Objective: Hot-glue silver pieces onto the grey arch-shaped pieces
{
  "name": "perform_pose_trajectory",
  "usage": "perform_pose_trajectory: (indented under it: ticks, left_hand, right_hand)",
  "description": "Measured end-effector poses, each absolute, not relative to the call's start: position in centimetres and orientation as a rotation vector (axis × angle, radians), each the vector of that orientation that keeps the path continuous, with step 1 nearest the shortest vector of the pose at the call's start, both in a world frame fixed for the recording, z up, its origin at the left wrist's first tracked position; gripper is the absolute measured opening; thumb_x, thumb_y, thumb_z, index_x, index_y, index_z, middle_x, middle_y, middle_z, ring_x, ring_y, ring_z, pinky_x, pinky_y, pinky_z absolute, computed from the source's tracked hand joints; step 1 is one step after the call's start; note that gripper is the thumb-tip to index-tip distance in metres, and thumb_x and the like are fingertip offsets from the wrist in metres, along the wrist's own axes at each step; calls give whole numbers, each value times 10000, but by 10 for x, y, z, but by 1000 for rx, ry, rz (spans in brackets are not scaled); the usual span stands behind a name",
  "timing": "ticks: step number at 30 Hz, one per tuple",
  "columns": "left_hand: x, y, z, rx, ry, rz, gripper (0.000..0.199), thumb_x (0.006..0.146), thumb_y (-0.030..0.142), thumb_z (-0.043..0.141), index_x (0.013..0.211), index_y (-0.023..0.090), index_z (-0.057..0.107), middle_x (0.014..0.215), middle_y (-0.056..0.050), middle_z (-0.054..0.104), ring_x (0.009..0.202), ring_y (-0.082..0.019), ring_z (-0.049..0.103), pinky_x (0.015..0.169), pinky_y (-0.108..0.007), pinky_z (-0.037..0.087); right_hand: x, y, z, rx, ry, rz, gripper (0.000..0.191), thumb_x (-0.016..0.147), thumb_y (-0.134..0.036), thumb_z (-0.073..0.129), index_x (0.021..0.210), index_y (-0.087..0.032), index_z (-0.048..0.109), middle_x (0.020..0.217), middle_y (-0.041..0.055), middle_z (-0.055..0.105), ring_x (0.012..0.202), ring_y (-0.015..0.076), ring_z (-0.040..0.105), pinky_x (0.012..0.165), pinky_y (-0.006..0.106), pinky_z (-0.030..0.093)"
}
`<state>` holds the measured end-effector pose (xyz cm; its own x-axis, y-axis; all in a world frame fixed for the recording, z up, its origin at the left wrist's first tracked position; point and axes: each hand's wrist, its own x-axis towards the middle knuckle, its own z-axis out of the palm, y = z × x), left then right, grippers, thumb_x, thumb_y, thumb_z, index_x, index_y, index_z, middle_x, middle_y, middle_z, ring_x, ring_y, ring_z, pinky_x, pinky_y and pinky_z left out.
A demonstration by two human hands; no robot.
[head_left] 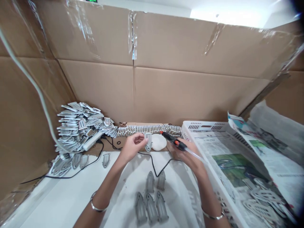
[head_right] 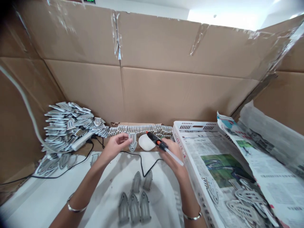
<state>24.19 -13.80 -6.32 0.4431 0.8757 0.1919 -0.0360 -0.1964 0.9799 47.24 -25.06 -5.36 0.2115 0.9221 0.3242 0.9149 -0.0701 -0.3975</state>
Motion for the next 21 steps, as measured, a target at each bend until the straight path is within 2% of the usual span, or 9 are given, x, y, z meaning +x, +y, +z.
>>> perform_pose_trajectory:
  ticks: [2,5,8,14,21]
  left_hand:
    - [242,-139,-62,1527,756,986,306,688,417,748,802,157,634,798,-43,690,741,-169,650,733,-280,519]
    - [241,-141,-59,1515,731,964,295,696,402,753,814,152,651,815,-52,706,753,-172,665,743,-287,533]
    - [241,-143,-58,1493,712,978,272,697,373,762,806,150,653,803,-46,710,741,-163,668,735,-278,538]
    - [242,-145,-59,1514,713,972,273,706,372,755,824,144,664,831,-64,720,756,-170,675,747,-290,543]
    - [242,-145,-61,1533,705,968,263,732,358,747,851,140,662,871,-83,729,789,-180,680,765,-293,538]
  right_hand:
    - [465,-253,-52,-1738,-1749,-29,304,906,-366,482,657,-198,529,678,24,600,650,156,536,603,243,345]
    - [456,-256,-51,-1583,-1829,-36,227,893,-300,503,698,-194,548,685,16,573,663,148,510,613,239,340]
    - [451,-257,-50,-1584,-1870,-5,174,886,-236,491,741,-189,576,711,19,581,686,150,505,628,241,337]
    - [451,-254,-54,-1564,-1882,-11,145,877,-209,497,752,-188,568,709,14,567,686,150,476,640,245,329]
    - [452,-252,-56,-1567,-1914,-102,174,878,-142,481,722,-180,548,745,22,572,727,151,464,654,247,318]
